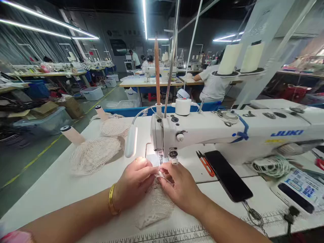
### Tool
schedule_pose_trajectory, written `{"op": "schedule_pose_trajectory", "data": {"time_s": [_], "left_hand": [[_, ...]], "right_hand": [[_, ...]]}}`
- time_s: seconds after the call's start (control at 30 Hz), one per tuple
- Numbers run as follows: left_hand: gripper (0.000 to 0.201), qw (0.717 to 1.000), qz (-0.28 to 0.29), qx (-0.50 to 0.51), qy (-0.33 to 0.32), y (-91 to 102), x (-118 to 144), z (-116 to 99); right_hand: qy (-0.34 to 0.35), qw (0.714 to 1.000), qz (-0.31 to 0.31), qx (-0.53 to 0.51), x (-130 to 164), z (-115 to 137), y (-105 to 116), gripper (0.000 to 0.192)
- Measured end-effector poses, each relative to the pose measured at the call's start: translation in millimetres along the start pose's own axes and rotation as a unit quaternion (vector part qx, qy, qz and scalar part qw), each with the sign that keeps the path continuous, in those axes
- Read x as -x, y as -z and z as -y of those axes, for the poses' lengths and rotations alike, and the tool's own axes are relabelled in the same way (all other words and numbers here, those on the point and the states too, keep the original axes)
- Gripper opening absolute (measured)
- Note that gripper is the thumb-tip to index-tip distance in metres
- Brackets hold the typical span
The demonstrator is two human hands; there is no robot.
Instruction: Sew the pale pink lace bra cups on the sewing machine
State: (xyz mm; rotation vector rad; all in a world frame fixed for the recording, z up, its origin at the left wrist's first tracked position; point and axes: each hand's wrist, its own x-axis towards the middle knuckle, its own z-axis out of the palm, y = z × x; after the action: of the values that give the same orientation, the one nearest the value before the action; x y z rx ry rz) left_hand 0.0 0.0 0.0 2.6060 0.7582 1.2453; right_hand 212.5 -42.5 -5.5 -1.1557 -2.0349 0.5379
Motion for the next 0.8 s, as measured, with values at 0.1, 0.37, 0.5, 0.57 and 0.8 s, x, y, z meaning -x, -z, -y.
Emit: {"op": "schedule_pose_trajectory", "data": {"time_s": [0.1, 0.37, 0.5, 0.57, 0.8], "left_hand": [[0.018, 1.0, 0.002, 0.008, 0.014, 1.2, -1, -4], [0.013, 0.998, 0.028, 0.038, 0.052, 0.7, 0, -3], [0.01, 0.977, 0.089, 0.146, 0.127, 15.4, -5, -23], [0.013, 0.932, 0.155, 0.266, 0.193, 25.8, -9, -41], [0.017, 0.876, 0.242, 0.316, 0.273, 20.8, -12, -50]], "right_hand": [[0.031, 0.999, -0.011, 0.001, 0, -2, -1, 0.019], [0.056, 0.998, -0.034, -0.025, -5, -4, 1, 0.009], [0.047, 0.997, 0.013, -0.052, 4, 19, 24, 0.015], [-0.034, 0.993, 0.089, -0.069, 13, 39, 45, 0.021], [-0.225, 0.94, 0.232, -0.108, 0, 51, 65, 0.028]]}}
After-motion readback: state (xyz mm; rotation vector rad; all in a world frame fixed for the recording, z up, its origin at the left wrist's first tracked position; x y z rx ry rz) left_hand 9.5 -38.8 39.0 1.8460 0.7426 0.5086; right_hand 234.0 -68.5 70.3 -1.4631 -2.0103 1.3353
